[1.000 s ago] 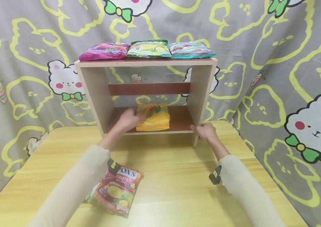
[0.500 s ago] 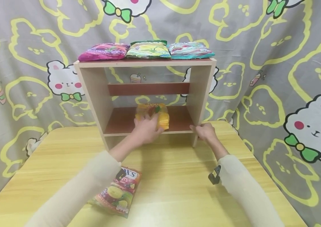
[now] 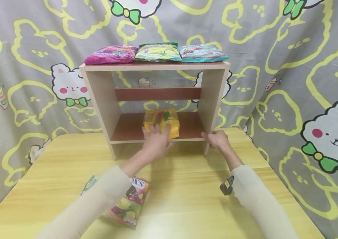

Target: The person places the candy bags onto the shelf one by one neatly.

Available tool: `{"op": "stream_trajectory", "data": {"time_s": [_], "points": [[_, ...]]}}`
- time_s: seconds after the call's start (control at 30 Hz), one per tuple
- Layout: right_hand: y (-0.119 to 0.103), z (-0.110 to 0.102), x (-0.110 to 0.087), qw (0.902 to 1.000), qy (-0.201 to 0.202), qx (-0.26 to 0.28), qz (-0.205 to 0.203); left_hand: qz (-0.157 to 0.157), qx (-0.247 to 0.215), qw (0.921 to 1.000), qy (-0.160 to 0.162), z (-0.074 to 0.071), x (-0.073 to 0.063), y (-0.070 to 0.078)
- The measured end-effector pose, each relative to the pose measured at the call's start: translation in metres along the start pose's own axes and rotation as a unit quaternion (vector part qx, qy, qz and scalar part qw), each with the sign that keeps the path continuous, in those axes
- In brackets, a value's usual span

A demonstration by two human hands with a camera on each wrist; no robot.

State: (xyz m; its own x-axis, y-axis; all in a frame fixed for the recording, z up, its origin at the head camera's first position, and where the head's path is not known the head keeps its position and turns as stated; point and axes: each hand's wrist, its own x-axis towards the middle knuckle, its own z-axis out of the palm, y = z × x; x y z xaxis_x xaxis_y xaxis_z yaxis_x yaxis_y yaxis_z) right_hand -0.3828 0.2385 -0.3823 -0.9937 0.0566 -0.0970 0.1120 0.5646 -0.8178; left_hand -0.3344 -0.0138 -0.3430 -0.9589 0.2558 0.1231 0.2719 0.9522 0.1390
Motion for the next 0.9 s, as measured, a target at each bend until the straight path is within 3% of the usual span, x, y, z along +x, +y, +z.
{"op": "stream_trajectory", "data": {"time_s": [0.37, 0.67, 0.9], "points": [[0.000, 0.000, 0.000, 0.9999, -0.005, 0.007, 0.012, -0.024, 0.000, 0.9993, -0.030, 0.009, 0.019, 0.022], [0.001, 0.001, 0.000, 0.9998, 0.004, 0.011, 0.018, -0.028, 0.004, 0.9996, -0.001, 0.022, 0.037, 0.055], [0.001, 0.000, 0.001, 0.9995, 0.001, 0.023, 0.019, -0.037, 0.002, 0.9993, 0.009, 0.023, 0.051, 0.071]]}}
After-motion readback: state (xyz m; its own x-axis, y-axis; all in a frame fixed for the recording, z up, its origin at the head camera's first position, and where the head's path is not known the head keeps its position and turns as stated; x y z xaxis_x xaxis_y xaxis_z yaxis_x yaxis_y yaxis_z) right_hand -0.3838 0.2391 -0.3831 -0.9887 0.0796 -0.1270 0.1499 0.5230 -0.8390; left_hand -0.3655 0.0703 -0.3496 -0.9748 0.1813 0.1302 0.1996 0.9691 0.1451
